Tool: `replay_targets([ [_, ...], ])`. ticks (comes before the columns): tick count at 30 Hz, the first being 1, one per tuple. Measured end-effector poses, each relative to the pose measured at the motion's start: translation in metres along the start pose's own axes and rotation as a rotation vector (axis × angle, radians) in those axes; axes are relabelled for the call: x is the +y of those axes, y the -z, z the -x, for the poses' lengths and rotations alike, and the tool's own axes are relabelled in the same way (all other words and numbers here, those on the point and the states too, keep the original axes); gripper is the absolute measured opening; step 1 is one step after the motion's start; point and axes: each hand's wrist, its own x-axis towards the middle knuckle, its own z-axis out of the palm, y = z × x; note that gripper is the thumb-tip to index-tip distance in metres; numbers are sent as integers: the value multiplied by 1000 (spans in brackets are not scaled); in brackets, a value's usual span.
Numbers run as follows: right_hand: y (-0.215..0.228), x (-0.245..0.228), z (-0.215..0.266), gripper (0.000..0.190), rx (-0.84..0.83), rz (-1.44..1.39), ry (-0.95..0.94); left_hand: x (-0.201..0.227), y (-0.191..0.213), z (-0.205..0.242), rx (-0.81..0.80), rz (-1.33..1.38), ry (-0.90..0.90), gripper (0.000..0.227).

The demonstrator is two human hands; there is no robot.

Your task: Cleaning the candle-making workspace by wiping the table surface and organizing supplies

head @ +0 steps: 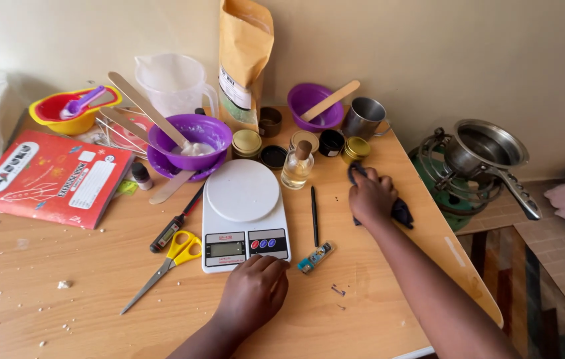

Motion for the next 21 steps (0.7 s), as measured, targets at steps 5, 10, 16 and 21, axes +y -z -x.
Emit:
replay_targets([
  [5,-1,0,30,46,42,-58,283,9,-21,-4,-44,-15,-46,14],
  [10,27,14,102,49,-84,-176,473,24,-58,-26,-346,-187,55,28],
  [16,54,62,154,45,-137,-231,380,44,-74,-39,-584,-463,177,45],
  [21,42,115,109,46,-92,-150,97,53,-39,-28,-580,-302,366,38],
])
